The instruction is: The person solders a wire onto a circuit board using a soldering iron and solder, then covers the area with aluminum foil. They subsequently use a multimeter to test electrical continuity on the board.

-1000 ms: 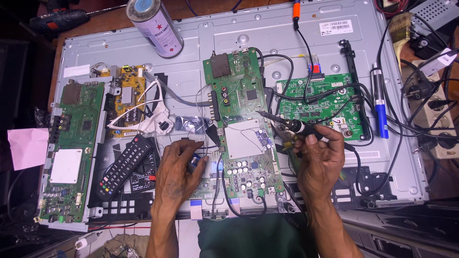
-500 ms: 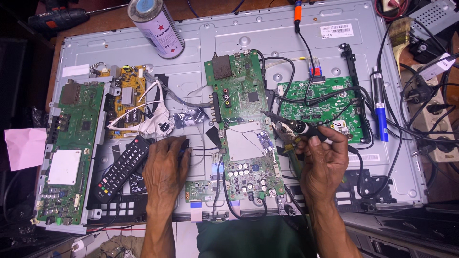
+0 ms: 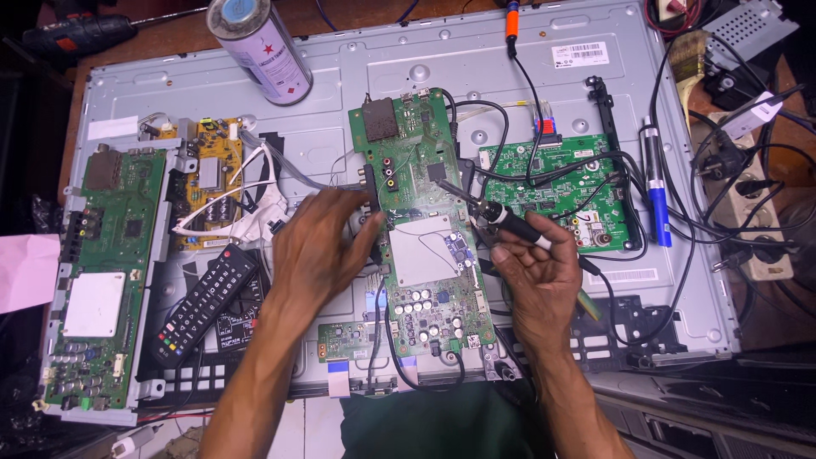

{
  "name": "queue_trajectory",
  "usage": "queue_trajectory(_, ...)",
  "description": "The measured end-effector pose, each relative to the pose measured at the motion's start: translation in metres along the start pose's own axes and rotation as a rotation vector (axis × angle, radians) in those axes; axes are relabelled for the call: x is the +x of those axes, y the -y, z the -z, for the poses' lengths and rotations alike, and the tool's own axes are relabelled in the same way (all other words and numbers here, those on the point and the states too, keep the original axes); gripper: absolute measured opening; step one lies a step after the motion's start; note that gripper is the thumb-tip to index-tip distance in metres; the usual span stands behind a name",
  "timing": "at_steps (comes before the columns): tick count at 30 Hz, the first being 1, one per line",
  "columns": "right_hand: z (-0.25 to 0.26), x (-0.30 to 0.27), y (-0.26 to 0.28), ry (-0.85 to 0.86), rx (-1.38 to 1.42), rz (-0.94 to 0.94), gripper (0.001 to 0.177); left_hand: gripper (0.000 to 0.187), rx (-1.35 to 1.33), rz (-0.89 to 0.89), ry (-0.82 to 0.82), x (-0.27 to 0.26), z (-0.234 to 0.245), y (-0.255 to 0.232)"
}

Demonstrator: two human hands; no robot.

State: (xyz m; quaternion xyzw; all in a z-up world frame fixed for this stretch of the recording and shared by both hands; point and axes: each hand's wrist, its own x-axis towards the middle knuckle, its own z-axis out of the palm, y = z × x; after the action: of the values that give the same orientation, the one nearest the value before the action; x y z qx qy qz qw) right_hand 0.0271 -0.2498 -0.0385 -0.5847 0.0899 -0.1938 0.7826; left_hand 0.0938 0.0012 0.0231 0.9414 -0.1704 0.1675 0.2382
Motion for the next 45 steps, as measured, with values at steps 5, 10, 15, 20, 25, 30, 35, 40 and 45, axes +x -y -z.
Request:
queue_trajectory(5, -0.005, -0.002, 0.003, 0.081, -0.074, 0.021, 0.077, 0.032, -0.051, 0.092, 0.135, 0.037, -0.024, 0.004)
queue_trajectory(10, -0.011, -0.006, 0.006, 0.148, -0.231, 0.057, 0.096, 0.02, -0.026, 0.165, 0.2, 0.038, -0.023, 0.003)
queue_trajectory(15, -0.002, -0.008, -0.016, 0.142, -0.373, 0.119, 0.101, 0.011, -0.4, 0.253, 0.094, 0.025, 0.002, 0.006)
queue_trajectory(20, -0.008, -0.009, -0.01, 0.156, -0.417, 0.161, 0.094, 0.016, -0.695, 0.347, 0.111, 0.001, 0.017, 0.012)
queue_trajectory(25, -0.011, -0.011, -0.004, 0.17, -0.424, 0.212, 0.089, 0.026, -1.049, 0.35, 0.103, -0.013, 0.009, 0.016)
queue_trajectory(30, -0.01, -0.008, -0.002, 0.141, -0.24, 0.239, 0.089, 0.029, -1.138, 0.354, 0.114, -0.013, 0.005, 0.013)
queue_trajectory(35, 0.003, 0.001, 0.018, 0.044, -0.209, 0.276, 0.088, 0.026, -1.106, 0.301, 0.148, -0.01, -0.001, 0.0)
queue_trajectory(40, 0.03, 0.004, 0.008, 0.007, -0.167, 0.337, 0.093, 0.026, -1.111, 0.294, 0.162, -0.011, -0.001, -0.022)
queue_trajectory(45, 0.011, -0.012, 0.039, -0.033, -0.268, 0.256, 0.082, 0.014, -1.002, 0.3, 0.428, -0.017, 0.0, -0.046)
